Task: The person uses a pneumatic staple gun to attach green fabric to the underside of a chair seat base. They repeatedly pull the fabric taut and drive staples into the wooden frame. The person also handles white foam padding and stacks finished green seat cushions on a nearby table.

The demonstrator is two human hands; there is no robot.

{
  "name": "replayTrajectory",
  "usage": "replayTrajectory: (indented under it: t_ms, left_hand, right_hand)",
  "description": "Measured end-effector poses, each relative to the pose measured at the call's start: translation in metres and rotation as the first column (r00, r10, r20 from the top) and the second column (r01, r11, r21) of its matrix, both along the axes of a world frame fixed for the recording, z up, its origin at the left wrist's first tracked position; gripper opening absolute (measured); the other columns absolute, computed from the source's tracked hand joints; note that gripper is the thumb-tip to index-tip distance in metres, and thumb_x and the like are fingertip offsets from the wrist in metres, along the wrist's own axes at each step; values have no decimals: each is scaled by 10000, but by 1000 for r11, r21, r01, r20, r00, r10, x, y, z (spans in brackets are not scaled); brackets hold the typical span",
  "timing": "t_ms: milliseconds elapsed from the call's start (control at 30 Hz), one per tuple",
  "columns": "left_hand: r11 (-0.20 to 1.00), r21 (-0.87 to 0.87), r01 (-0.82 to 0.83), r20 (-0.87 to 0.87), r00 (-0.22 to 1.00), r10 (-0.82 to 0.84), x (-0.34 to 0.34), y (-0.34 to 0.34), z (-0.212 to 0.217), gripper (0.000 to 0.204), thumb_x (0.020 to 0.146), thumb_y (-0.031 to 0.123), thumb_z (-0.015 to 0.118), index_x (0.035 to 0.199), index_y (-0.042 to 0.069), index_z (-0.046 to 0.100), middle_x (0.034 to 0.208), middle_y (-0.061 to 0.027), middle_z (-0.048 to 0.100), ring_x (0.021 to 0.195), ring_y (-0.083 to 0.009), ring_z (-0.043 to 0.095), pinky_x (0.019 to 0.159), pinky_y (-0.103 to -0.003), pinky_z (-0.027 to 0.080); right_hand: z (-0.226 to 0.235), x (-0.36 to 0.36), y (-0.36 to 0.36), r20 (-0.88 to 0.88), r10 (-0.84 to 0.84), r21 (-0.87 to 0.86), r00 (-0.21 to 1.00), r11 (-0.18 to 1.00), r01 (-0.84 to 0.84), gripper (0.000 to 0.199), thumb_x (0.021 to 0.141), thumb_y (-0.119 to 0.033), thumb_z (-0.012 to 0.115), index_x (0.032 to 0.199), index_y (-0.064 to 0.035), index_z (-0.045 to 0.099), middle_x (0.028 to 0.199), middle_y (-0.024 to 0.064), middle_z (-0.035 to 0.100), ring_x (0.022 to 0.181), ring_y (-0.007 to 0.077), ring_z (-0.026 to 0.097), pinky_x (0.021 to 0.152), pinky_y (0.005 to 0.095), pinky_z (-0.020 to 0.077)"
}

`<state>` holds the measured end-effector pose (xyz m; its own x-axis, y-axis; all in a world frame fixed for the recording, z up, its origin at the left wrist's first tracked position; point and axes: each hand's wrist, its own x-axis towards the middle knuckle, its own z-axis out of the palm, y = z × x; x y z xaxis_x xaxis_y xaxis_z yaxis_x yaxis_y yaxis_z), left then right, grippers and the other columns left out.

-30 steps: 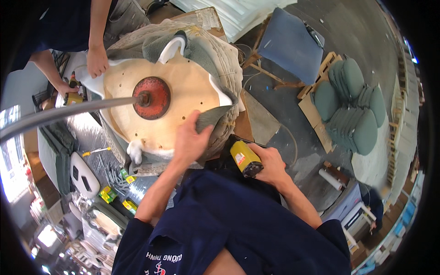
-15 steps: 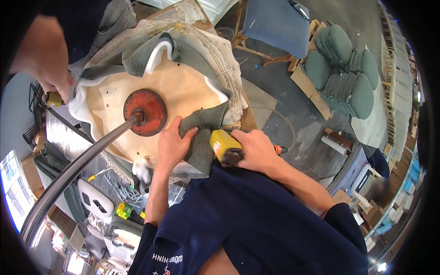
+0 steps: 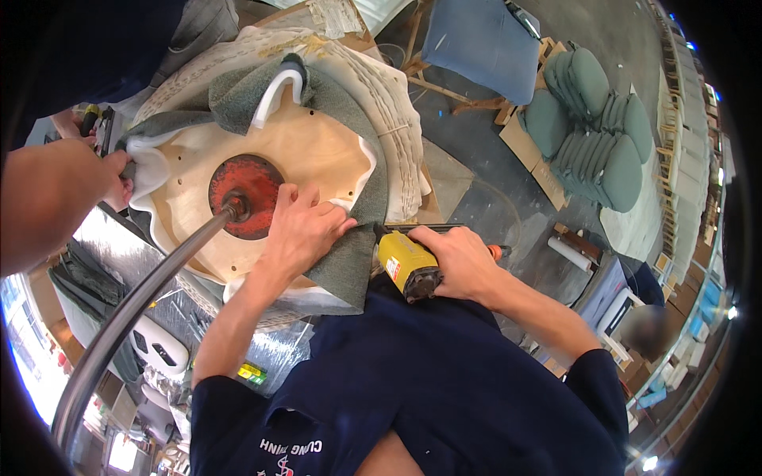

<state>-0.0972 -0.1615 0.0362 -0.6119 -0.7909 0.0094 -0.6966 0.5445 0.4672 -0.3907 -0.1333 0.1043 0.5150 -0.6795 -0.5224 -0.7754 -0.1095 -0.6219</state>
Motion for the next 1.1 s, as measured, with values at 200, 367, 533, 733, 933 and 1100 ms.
replayTrajectory:
  t_ms: [200, 367, 533, 733, 933, 1100]
  left_hand:
    - [973, 84, -215, -70, 973, 221, -13, 31, -1, 339, 943, 345, 778, 746, 114, 626, 710, -45, 588, 866, -261, 540, 878, -460, 360]
    - [901, 99, -422, -99, 897, 430, -32, 59, -6, 326, 958, 277, 772, 719, 101, 635, 692, -81, 560, 856, -282, 529, 858, -457, 347]
    - [782, 63, -620, -40, 782, 622, -59, 86, -8, 301, 947, 318, 782, 738, 118, 700, 696, -73, 619, 863, -278, 560, 853, -464, 370]
    - [656, 34, -754, -41, 655, 754, -89, 98, -11, 324, 991, 352, 723, 770, 116, 737, 684, -112, 633, 852, -284, 588, 855, -465, 388]
    - [681, 239, -692, 126, 717, 685, -66, 76, 2, 464, 1049, 464, 625, 839, 92, 806, 783, -194, 715, 841, -374, 723, 927, -546, 481]
    - [737, 61, -673, 158, 735, 659, -85, 7, 26, 444, 1043, 491, 622, 881, 110, 782, 891, -168, 769, 882, -375, 729, 893, -557, 482]
  right_hand:
    - [-4, 10, -25, -147, 156, 31, 977, 988, -154, 532, 714, -314, 909, 1111, -46, 678, 866, 200, 760, 825, 421, 753, 764, 507, 609]
    - [-12, 6, -51, -144, 270, -43, 952, 960, -278, 475, 728, -357, 890, 1050, -65, 696, 791, 191, 732, 767, 418, 729, 720, 515, 588]
    - [-7, 4, -81, -101, 368, -78, 924, 923, -376, 446, 684, -277, 903, 1031, -71, 712, 809, 190, 740, 805, 424, 733, 732, 511, 595]
    - [-7, 2, -108, -104, 511, -151, 853, 840, -522, 418, 675, -201, 890, 1038, -84, 718, 837, 179, 751, 827, 432, 730, 736, 509, 591]
    - [-31, -41, -96, 140, 341, -329, 930, 901, -281, 404, 743, -215, 866, 1106, -114, 720, 890, 171, 757, 865, 418, 737, 763, 497, 589]
    - [-46, -67, -75, 249, 172, -308, 953, 947, -91, 495, 739, -129, 853, 1209, -58, 712, 927, 207, 752, 895, 431, 728, 773, 472, 585]
